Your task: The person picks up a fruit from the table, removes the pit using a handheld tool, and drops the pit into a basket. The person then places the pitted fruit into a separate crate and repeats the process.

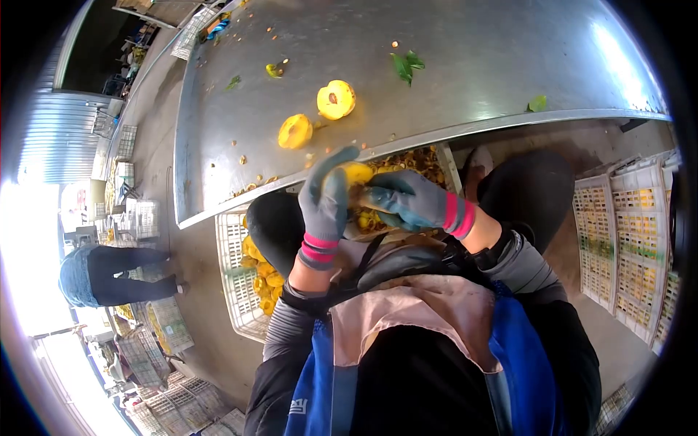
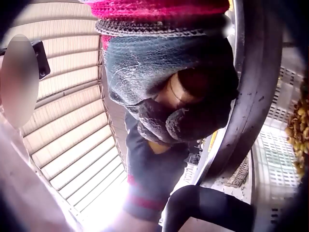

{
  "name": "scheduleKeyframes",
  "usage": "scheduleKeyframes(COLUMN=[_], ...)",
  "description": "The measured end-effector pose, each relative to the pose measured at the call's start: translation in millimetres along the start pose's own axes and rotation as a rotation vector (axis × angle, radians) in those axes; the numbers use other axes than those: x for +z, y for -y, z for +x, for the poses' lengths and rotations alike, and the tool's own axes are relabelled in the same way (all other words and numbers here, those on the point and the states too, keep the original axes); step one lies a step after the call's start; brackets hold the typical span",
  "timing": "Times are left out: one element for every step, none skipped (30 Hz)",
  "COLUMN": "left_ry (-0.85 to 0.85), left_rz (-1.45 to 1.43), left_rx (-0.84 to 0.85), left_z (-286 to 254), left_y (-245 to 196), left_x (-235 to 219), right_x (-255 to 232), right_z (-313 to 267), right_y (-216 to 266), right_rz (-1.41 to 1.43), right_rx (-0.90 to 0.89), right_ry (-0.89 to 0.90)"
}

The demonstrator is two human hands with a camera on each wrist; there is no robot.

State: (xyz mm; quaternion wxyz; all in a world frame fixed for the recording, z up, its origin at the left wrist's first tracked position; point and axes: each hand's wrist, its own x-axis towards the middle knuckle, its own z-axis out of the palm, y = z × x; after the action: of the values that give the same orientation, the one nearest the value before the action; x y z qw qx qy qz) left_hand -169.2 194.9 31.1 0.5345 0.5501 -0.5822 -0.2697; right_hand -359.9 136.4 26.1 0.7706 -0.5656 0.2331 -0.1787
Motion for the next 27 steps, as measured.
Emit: scheduleKeyframes(left_ry=[-0.073,-0.149,-0.191,-0.158,-0.118,-0.124,-0.145,-0.238,-0.361,-0.491,-0.501,-0.509,-0.381,-0.242,-0.087,-0.108,-0.154,-0.085,-0.015,0.067,0.161,0.200,0.203,0.249,0.298,0.350,0.351], left_rz=[-0.275,-0.551,-0.519,-0.020,0.478,0.664,0.851,0.616,0.365,-0.006,0.231,0.469,0.812,1.147,1.474,1.336,1.078,0.789,0.627,0.472,0.634,0.642,0.926,0.878,0.831,0.786,0.656], left_rx=[-0.155,-0.307,-0.320,-0.111,0.090,0.165,0.242,0.088,-0.035,-0.262,-0.399,-0.535,-0.457,-0.369,-0.268,-0.147,-0.100,-0.112,-0.395,-0.305,-0.133,-0.130,-0.088,-0.149,-0.213,-0.275,-0.323], left_z=[-3.9,-7.2,-9.3,-11.8,-18.7,-25.0,-30.9,-37.1,-43.2,-53.2,-67.6,-75.4,-69.1,-61.1,-49.7,-21.7,8.9,39.7,68.7,93.7,119.8,142.0,161.0,169.2,173.2,175.5,176.4], left_y=[5.1,9.2,2.1,0.1,-2.2,-7.6,-12.6,-16.7,-20.9,-16.4,2.0,18.4,19.1,20.8,21.9,19.2,8.8,15.8,16.6,32.0,46.2,60.4,82.9,102.5,116.4,129.2,119.5], left_x=[-5.9,-11.2,-14.0,-26.0,-46.1,-64.4,-82.6,-106.5,-130.3,-162.9,-207.5,-238.0,-241.3,-242.0,-240.4,-215.5,-176.3,-153.1,-122.9,-98.4,-78.1,-56.1,-37.5,-29.3,-20.9,-15.2,-7.3], right_x=[-0.3,-2.1,-4.7,-7.2,-9.1,-9.6,-5.3,-4.8,-3.4,-2.5,-4.5,-3.9,-2.0,-1.6,-1.3,-2.8,-5.0,-7.3,-8.6,-9.3,-11.4,-15.3,-20.1,-25.0,-26.0,-27.6,-29.5], right_z=[-1.1,0.6,4.7,8.7,13.4,15.2,5.7,7.1,10.3,13.9,15.9,16.3,16.3,15.9,17.3,16.7,15.2,13.5,11.4,9.2,8.4,9.2,10.3,10.5,9.7,10.5,11.8], right_y=[-1.6,-12.0,-20.6,-28.9,-37.3,-41.3,-23.3,-26.0,-34.0,-43.6,-57.3,-49.7,-37.9,-31.5,-37.8,-36.7,-33.2,-28.9,-22.7,-15.7,-12.7,-16.2,-22.4,-26.3,-23.9,-25.1,-26.4], right_rz=[0.036,0.042,-0.048,-0.141,-0.328,-0.519,-0.678,-0.826,-0.966,-1.104,-1.180,-1.099,-1.018,-0.939,-0.933,-0.886,-0.840,-0.794,-0.740,-0.685,-0.628,-0.600,-0.572,-0.545,-0.424,-0.436,-0.447], right_rx=[0.008,-0.071,-0.157,-0.240,-0.319,-0.395,-0.108,0.022,0.155,0.290,0.302,0.291,0.282,0.275,0.187,0.137,0.088,0.038,-0.001,-0.041,-0.078,-0.136,-0.194,-0.252,-0.217,-0.234,-0.252], right_ry=[0.002,-0.028,-0.059,-0.098,-0.135,-0.175,-0.156,-0.123,-0.086,-0.047,-0.024,-0.027,-0.026,-0.024,-0.100,-0.123,-0.145,-0.167,-0.201,-0.237,-0.273,-0.313,-0.353,-0.393,-0.427,-0.483,-0.542])
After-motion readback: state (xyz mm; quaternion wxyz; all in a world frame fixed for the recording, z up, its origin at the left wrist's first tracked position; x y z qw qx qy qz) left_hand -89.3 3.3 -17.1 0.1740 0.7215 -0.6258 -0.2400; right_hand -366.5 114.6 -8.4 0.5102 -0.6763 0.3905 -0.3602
